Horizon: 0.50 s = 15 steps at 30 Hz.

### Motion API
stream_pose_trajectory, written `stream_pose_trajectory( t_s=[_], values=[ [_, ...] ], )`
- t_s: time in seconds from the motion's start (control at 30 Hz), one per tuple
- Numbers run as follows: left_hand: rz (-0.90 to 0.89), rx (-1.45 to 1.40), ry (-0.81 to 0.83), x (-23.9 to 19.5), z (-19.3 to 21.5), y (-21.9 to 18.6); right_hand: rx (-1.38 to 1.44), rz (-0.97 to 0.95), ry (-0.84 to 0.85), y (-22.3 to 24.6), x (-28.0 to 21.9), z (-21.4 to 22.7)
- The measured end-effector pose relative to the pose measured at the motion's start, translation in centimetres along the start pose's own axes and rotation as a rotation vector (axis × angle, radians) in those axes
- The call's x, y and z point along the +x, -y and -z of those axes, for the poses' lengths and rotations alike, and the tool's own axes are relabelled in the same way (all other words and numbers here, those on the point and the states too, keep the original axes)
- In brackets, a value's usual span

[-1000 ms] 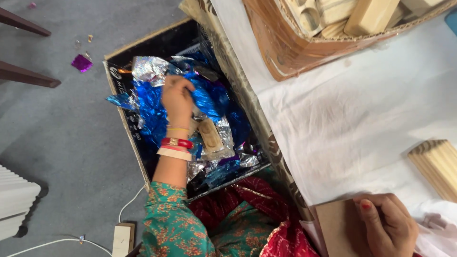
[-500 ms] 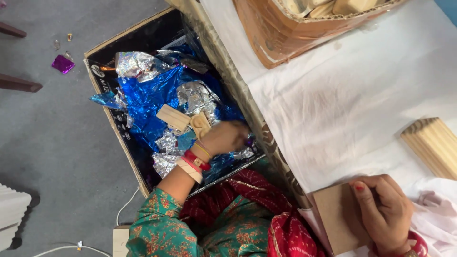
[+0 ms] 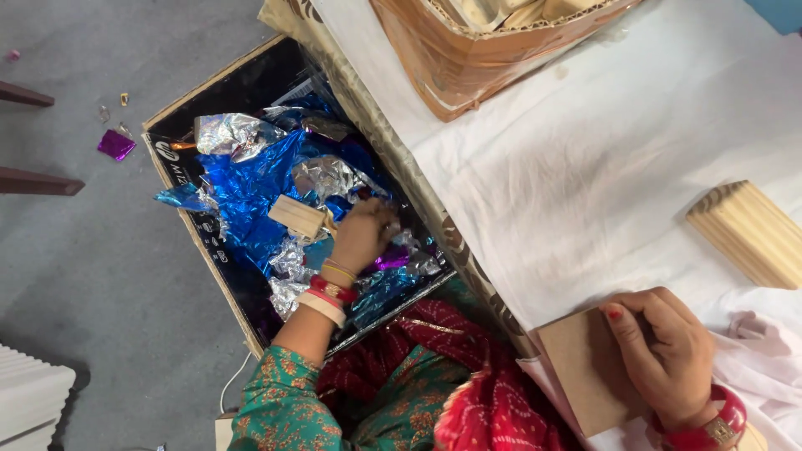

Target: The person wipes a small wooden block with a white cloth, places two round wooden pieces into its recesses, and then reaches for a sheet of blue metallic foil from a nearby box. The person handles the wooden block and foil but does not complete the wrapping in the clip.

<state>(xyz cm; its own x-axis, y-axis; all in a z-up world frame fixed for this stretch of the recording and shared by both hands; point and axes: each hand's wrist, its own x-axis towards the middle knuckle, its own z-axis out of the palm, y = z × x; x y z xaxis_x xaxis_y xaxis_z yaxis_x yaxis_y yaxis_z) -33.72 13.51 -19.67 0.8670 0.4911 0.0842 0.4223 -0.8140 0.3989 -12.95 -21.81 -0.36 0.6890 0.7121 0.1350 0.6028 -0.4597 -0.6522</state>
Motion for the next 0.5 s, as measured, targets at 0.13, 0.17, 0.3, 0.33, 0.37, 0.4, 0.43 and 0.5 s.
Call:
stream_pose_trajectory(
  t_s=[0.13,0.17,0.3,0.33,0.37,0.4,0.43,0.5],
  values=[
    [0.074,-0.387,-0.120,0.7,2.0,1.5,0.000,0.005,0.006,-0.1,0.0,-0.1],
    [0.112,-0.573,-0.165,0.8,2.4,2.0,-0.022,-0.001,0.007,-0.1,0.0,-0.1],
    [0.129,-0.943,-0.334,0.3,0.7,6.9,-0.001,-0.007,0.008,-0.3,0.0,0.0],
    [0.237,-1.318,-0.389,0.1,0.8,7.7,-0.002,-0.009,0.011,-0.4,0.0,0.0],
    [0.348,-1.690,-0.440,-0.2,1.0,8.6,-0.001,-0.011,0.014,-0.4,-0.1,0.0],
    [0.346,-1.683,-0.444,-0.3,1.4,9.0,0.007,-0.007,0.013,-0.3,0.0,0.0],
    [0.388,-1.860,-0.465,-0.4,1.7,9.3,-0.008,-0.001,0.013,-0.3,-0.1,0.0],
    [0.430,-2.032,-0.486,-0.6,2.3,9.8,-0.017,0.006,0.013,-0.4,-0.1,-0.1]
  ],
)
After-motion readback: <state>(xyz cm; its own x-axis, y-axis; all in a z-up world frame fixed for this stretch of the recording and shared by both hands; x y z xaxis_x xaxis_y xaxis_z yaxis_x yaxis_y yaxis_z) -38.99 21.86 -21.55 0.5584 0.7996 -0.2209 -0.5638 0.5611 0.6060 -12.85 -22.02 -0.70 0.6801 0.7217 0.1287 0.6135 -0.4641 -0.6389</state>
